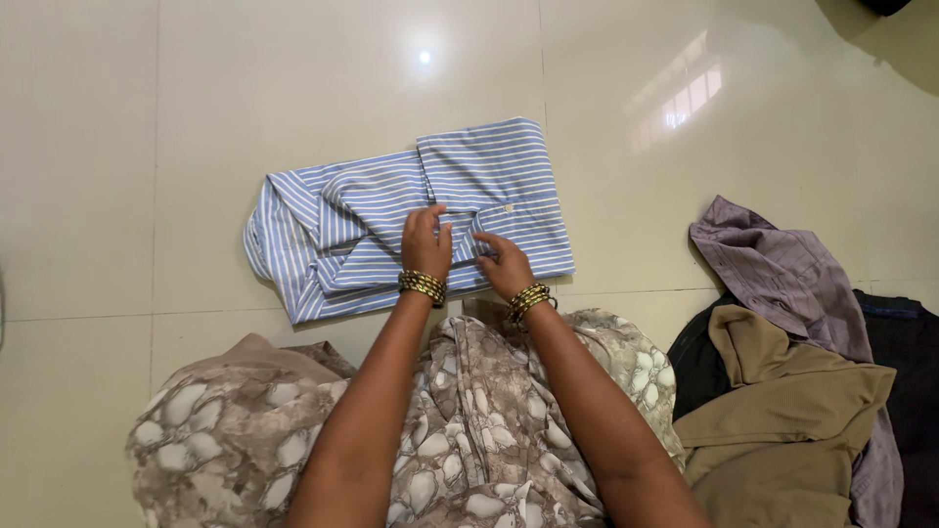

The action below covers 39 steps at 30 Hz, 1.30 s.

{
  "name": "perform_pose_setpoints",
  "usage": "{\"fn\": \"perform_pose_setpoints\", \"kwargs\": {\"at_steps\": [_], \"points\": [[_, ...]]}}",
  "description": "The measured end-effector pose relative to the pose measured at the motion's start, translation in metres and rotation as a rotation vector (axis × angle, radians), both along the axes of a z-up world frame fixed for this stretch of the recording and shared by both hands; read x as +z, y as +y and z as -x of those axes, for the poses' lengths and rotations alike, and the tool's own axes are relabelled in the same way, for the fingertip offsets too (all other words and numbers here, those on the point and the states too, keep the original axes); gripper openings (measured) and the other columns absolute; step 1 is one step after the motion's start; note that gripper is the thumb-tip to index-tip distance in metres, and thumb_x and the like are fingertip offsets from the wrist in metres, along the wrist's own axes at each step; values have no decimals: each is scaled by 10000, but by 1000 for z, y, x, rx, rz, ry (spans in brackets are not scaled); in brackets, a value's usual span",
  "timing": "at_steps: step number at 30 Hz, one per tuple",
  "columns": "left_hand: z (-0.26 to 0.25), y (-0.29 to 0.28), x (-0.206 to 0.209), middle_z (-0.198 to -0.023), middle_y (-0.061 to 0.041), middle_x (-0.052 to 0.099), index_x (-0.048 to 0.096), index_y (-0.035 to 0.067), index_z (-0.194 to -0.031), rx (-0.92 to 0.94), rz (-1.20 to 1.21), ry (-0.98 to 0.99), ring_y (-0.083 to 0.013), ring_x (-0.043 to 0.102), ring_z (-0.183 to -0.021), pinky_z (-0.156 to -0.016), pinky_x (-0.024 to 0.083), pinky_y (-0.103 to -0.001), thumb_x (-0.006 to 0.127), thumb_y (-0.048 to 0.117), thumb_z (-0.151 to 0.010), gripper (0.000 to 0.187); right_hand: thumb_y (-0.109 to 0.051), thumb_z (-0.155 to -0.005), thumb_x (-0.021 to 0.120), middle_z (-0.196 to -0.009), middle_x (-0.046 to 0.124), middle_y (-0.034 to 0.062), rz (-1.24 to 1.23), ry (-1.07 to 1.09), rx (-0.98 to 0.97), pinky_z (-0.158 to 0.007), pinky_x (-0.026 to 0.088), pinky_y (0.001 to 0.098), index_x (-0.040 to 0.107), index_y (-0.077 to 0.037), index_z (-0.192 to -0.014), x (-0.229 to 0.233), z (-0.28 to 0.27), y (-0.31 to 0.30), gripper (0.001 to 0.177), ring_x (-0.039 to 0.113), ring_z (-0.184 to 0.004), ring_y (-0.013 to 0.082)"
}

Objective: The person folds a striped shirt by smoothing it out on the floor, folding the sleeves inward, and then folding the body into a square before placing it in a bag.

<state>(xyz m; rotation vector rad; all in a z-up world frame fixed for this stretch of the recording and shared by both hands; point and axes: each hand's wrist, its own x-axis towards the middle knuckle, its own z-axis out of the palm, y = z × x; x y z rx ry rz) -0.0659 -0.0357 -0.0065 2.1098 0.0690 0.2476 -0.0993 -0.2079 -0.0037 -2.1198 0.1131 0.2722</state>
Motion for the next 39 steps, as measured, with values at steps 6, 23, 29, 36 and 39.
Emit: {"fn": "perform_pose_setpoints", "kwargs": {"at_steps": [6, 23, 29, 36, 39], "points": [[-30, 4, -43, -1313, -241, 616, 730, 91, -1205, -50, -175, -66, -423, 569, -1161, -1000, 434, -492, 748, 151, -840, 371, -108, -891, 718, -1167, 692, 88, -73, -24, 45, -889, 601, 316, 702, -109, -1261, -2, 0, 7, 371, 734, -1005, 192], [6, -22, 50, -1324, -130, 619, 771, 112, -1068, -321, -653, 20, -324, 451, -1360, -1056, 377, -552, 735, 321, -870, 290, -75, -958, 657, -1146, 763, 109, 89, -161, -186, -899, 572, 326, 746, -75, -1183, -11, -23, -48, 241, 734, -1023, 223], [13, -25, 61, -1076, -93, 675, 777, 109, -967, -296, -706, 145, -294, 558, -1151, -1040, 376, -531, 746, 317, -859, 236, -23, -970, 580, -1010, 767, 87, -266, -8, -518, -768, 569, 247, 703, 9, -1212, -37, -45, -113, 273, 688, -838, 112], [-22, -72, 50, -1066, -102, 683, 729, 95, -1032, -354, -434, -117, -314, 627, -1113, -982, 472, -523, 714, 188, -914, 151, -42, -987, 561, -1085, 758, 42, -359, -53, -540, -780, 555, 259, 698, -22, -1251, -3, -88, -122, 297, 694, -902, 89], [-46, -103, 44, -1391, -160, 613, 659, 121, -1292, -382, -386, -176, -341, 551, -1353, -1107, 441, -534, 651, 203, -1010, 293, -27, -1004, 535, -1134, 782, 78, -173, -174, -426, -868, 587, 295, 712, -32, -1270, -6, -104, -119, 319, 736, -1000, 142]]}}
